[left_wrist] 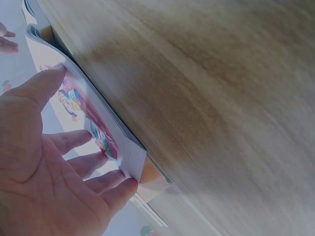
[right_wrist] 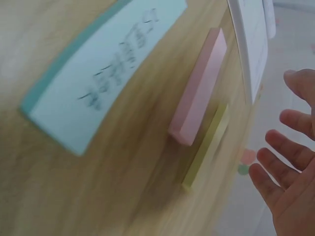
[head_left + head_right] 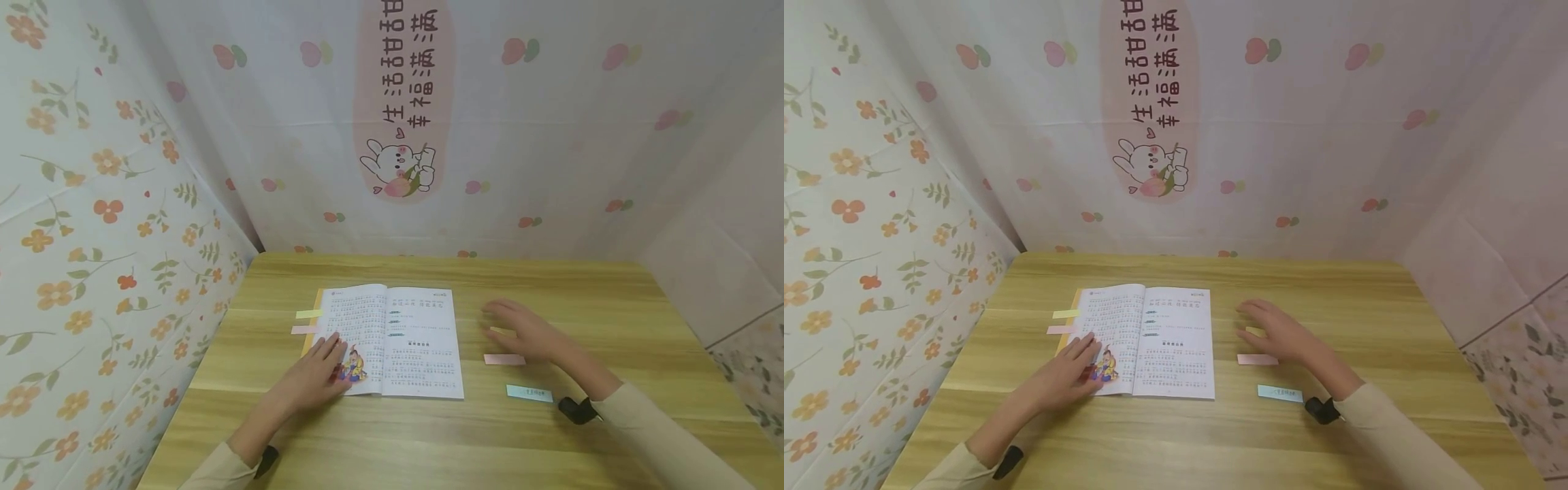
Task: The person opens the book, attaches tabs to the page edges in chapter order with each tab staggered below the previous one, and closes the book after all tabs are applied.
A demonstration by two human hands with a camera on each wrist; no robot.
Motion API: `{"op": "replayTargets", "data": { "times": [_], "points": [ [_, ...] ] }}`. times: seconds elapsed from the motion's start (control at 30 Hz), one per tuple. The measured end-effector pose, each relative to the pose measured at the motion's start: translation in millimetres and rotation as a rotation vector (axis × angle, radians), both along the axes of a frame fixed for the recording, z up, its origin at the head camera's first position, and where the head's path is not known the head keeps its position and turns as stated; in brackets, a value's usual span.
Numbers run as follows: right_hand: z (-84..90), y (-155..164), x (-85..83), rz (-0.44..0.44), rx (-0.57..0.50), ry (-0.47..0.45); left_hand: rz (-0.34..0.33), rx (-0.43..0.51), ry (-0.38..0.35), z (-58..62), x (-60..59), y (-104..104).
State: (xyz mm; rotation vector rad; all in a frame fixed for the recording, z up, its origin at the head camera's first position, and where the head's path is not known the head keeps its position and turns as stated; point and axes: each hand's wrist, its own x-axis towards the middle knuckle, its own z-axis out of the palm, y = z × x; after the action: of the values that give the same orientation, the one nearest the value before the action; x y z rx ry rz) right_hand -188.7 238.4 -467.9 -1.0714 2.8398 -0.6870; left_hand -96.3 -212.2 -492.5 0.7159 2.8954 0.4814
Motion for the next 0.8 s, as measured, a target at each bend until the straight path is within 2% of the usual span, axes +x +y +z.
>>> {"op": "replayTargets", "data": {
  "times": [0.37,0.63,0.8],
  "points": [
    [-4.7,36,17.8,-0.003,-0.044,0.061,0.005,-0.005,-0.002,-1.7,0.0,0],
    [-8.7,55,31.0,-0.041,0.005,-0.015,0.017,0.004,-0.014,-1.6,-0.1,0],
    [-12.6,58,35.5,-0.044,0.018,-0.012,0.022,-0.005,-0.012,-3.0,-0.4,0]
  ]
}}
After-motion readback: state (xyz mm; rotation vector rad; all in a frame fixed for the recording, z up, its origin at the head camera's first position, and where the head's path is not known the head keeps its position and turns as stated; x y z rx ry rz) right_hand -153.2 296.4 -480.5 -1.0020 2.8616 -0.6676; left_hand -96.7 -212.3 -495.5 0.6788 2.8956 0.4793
